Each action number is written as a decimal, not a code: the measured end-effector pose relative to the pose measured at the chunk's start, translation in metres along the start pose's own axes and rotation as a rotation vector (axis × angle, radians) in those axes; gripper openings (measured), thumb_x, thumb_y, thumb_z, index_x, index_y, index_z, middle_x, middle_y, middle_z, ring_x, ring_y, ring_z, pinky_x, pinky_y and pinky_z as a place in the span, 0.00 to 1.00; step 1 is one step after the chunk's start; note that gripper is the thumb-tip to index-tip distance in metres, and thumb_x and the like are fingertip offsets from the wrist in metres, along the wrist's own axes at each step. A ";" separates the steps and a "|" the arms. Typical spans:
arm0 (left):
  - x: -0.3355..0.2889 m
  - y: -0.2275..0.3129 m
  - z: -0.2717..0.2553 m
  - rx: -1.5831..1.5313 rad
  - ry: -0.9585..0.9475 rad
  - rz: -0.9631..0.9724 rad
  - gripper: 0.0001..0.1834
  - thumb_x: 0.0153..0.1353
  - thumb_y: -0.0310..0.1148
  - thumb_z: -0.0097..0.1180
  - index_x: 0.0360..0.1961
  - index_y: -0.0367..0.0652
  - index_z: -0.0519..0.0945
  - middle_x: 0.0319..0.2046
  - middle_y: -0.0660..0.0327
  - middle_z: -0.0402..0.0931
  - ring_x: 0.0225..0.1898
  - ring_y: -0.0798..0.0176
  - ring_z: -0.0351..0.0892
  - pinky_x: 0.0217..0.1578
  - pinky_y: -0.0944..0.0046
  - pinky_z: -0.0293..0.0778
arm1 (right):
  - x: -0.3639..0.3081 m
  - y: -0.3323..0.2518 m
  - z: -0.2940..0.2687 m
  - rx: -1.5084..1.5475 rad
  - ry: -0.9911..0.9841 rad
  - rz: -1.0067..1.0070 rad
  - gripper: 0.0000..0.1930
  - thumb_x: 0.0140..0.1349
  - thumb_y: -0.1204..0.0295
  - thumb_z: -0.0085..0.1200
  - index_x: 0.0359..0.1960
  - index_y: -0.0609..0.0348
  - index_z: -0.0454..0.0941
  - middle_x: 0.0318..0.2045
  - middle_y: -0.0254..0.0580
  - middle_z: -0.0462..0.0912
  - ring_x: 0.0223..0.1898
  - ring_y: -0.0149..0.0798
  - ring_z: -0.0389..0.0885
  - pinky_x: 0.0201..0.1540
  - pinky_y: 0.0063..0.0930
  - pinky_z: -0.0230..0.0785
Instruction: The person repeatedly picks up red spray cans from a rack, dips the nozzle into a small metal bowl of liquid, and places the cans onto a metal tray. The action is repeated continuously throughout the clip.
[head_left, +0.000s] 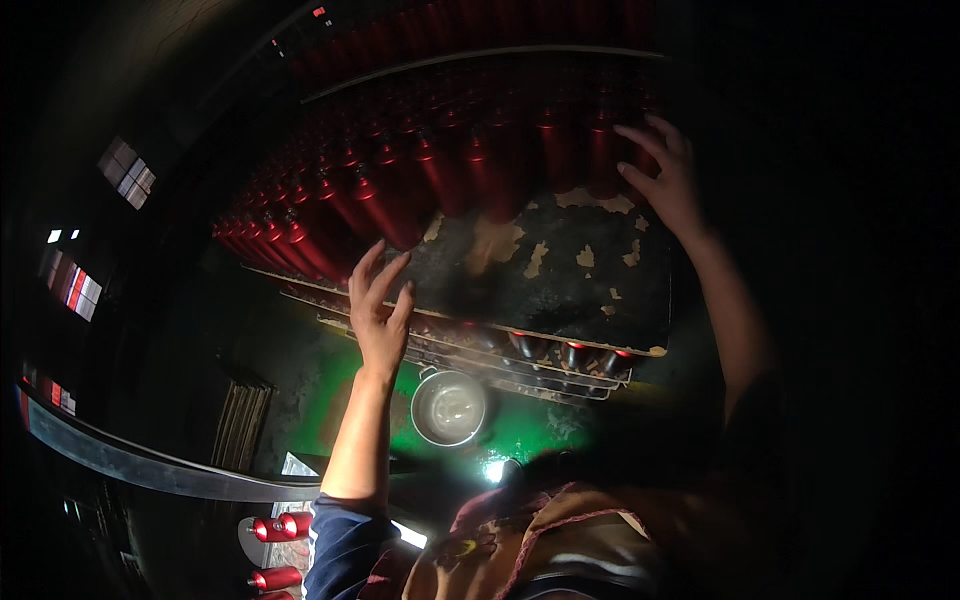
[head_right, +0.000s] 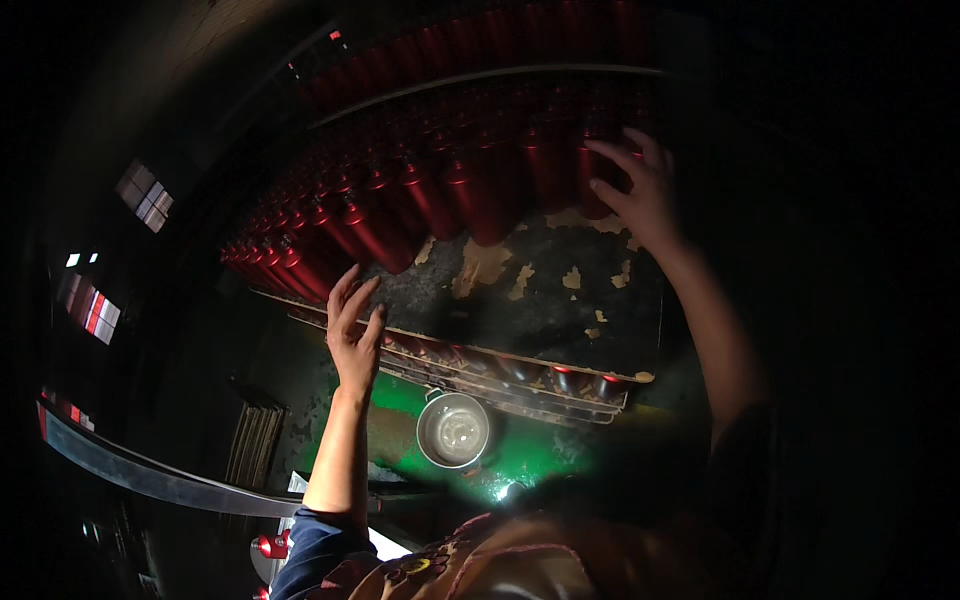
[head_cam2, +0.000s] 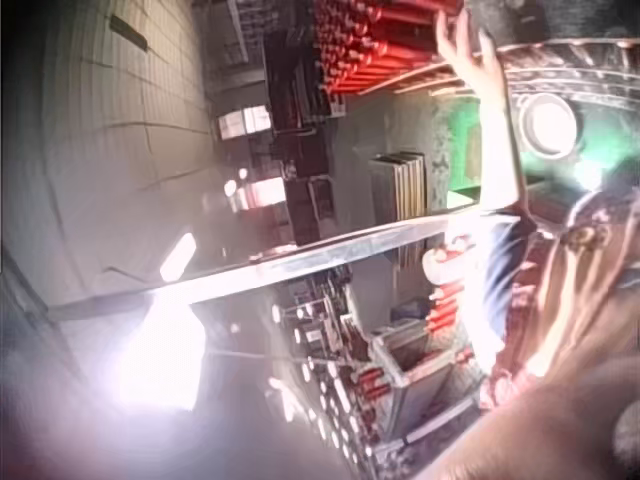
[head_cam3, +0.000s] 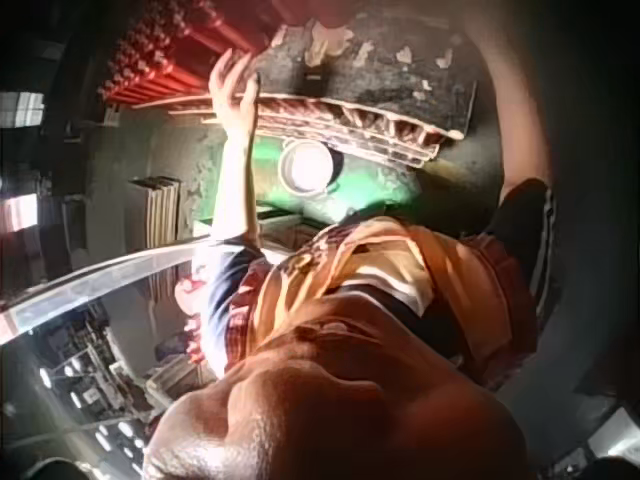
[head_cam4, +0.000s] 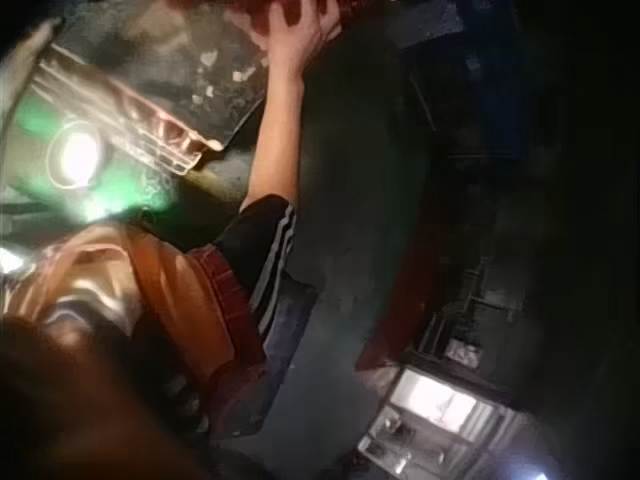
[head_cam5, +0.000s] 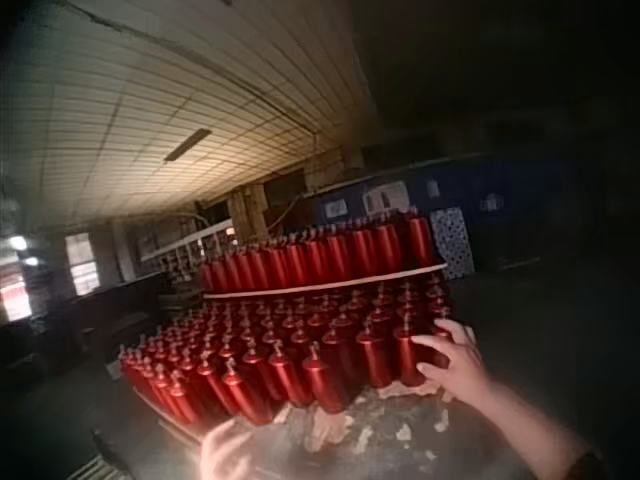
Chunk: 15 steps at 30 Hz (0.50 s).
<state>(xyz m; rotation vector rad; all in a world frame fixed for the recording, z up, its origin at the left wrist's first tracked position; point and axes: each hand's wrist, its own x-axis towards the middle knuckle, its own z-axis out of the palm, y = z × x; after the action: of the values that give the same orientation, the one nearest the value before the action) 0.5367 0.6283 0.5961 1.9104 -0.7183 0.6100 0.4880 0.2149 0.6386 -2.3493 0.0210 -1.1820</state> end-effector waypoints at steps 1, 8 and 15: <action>0.044 -0.006 0.024 0.134 -0.031 0.153 0.21 0.57 0.26 0.62 0.53 0.48 0.83 0.64 0.56 0.67 0.60 0.54 0.70 0.53 0.61 0.74 | 0.021 0.022 0.005 -0.198 0.009 -0.002 0.26 0.58 0.66 0.65 0.59 0.33 0.77 0.67 0.49 0.61 0.69 0.54 0.56 0.65 0.47 0.65; 0.202 -0.038 0.166 0.415 -0.415 0.059 0.33 0.52 0.50 0.67 0.62 0.61 0.75 0.69 0.44 0.57 0.65 0.33 0.60 0.61 0.44 0.69 | 0.072 0.140 0.048 -0.324 -0.217 0.130 0.28 0.55 0.62 0.67 0.60 0.32 0.76 0.68 0.50 0.63 0.68 0.57 0.59 0.68 0.49 0.60; 0.182 -0.060 0.176 0.260 -0.290 0.107 0.31 0.51 0.42 0.69 0.59 0.61 0.76 0.59 0.45 0.63 0.59 0.37 0.63 0.53 0.45 0.76 | 0.047 0.155 0.056 -0.260 -0.049 0.007 0.27 0.54 0.72 0.66 0.57 0.40 0.76 0.62 0.53 0.67 0.64 0.58 0.67 0.64 0.47 0.66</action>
<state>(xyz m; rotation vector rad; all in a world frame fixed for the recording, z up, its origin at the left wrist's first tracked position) 0.7253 0.4503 0.6116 2.2407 -0.9690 0.5163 0.5910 0.0928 0.5773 -2.6001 0.1761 -1.1781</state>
